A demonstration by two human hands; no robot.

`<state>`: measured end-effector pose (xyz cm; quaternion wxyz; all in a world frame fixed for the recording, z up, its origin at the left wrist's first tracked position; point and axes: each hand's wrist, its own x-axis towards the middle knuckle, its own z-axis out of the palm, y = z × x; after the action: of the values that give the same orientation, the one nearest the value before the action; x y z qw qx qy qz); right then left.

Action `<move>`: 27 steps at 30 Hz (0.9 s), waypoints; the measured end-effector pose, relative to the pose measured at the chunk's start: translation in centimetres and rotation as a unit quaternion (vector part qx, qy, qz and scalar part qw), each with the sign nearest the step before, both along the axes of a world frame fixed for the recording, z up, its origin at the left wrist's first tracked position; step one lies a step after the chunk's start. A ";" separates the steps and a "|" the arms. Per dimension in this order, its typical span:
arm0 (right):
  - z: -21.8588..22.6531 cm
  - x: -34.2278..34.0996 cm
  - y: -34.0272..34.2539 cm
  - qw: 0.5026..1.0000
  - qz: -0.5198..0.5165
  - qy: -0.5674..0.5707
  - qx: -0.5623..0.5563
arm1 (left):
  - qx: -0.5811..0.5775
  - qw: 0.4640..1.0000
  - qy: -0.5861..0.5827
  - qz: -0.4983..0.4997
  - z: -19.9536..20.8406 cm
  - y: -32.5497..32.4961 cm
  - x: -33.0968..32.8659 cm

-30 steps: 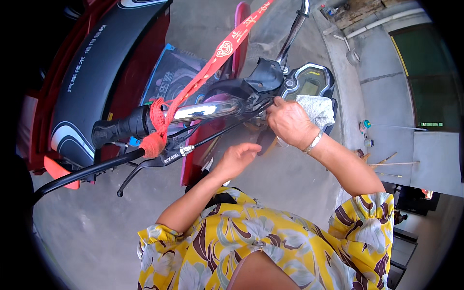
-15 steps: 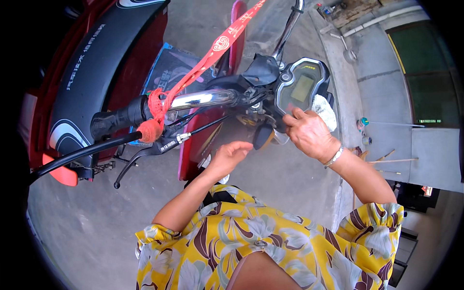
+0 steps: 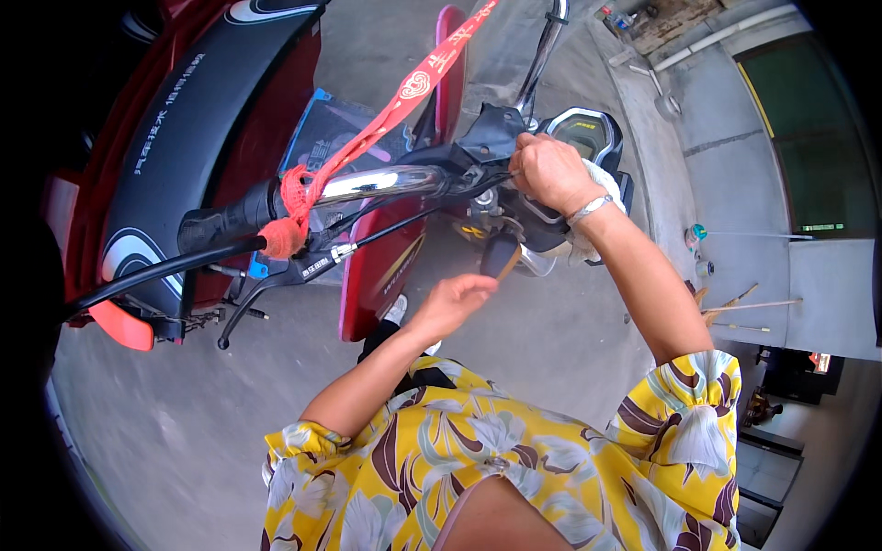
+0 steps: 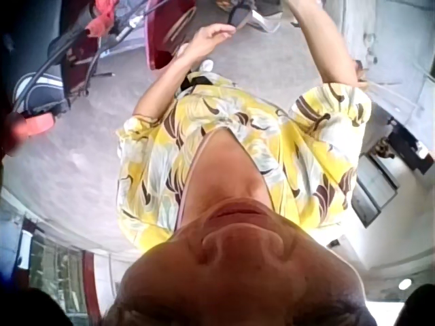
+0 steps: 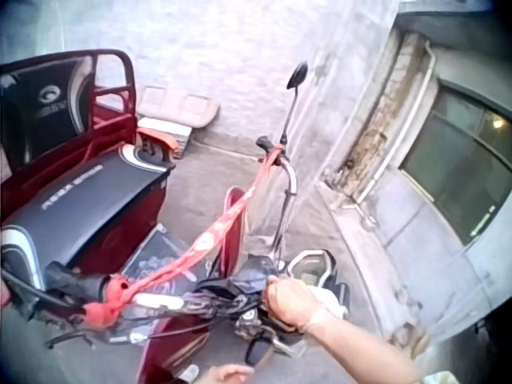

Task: The person wipes the rearview mirror, handles, dashboard, and body of a red three-wheeled vehicle with a cloth.

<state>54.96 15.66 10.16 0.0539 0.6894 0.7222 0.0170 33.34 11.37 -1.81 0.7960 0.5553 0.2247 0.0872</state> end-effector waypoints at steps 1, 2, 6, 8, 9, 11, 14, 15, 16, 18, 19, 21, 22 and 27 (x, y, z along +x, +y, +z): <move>-0.4 -0.5 -0.2 1.000 0.002 -0.024 -0.001 | 0.001 1.000 -0.003 0.001 -0.1 0.0 0.1; -0.5 -1.0 -0.2 0.999 0.008 -0.047 0.000 | -0.004 1.000 -0.004 0.005 -0.2 0.1 0.1; 0.8 -2.4 -0.5 0.998 -0.035 -0.012 -0.056 | -0.008 1.000 0.007 0.011 0.1 1.1 -0.1; 1.1 -2.1 0.7 0.991 -0.089 -0.015 -0.096 | -0.008 1.000 0.007 0.014 0.0 1.6 -0.3; 1.2 -1.7 1.4 0.987 -0.122 -0.019 -0.103 | -0.010 1.000 -0.002 0.019 -0.4 1.6 -0.3; 1.0 -0.8 2.9 0.975 -0.180 -0.023 -0.129 | -0.013 1.000 -0.008 0.025 -0.6 1.9 -0.5; 1.0 -0.8 4.6 0.963 -0.215 -0.052 -0.152 | -0.015 0.999 -0.009 0.031 -0.6 2.1 -0.8; 1.0 -0.9 4.7 0.961 -0.216 -0.057 -0.160 | -0.016 0.999 -0.013 0.034 -0.7 2.1 -0.9; 0.9 -0.9 4.7 0.959 -0.218 -0.063 -0.168 | -0.017 0.999 -0.018 0.036 -0.8 2.0 -1.1; 0.4 -1.1 4.6 0.961 -0.215 -0.072 -0.159 | -0.020 0.999 -0.014 0.034 -0.7 2.0 -1.4; 0.1 -1.2 4.0 0.963 -0.214 -0.076 -0.143 | -0.021 0.999 -0.013 0.032 -0.7 1.9 -1.5; 0.7 -2.1 2.5 0.969 -0.192 -0.081 -0.132 | -0.026 0.999 -0.015 0.031 -0.7 1.9 -1.6; 0.7 -2.6 1.6 0.973 -0.175 -0.083 -0.125 | -0.029 0.999 -0.015 0.030 -0.7 1.8 -1.7; 1.0 -4.8 -2.5 0.987 -0.099 -0.118 -0.042 | -0.038 0.999 -0.024 0.016 -0.9 1.3 -1.4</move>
<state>50.12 13.14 11.13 0.1691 0.7476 0.6392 0.0619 31.99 12.67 -2.70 0.8202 0.5185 0.2181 0.1045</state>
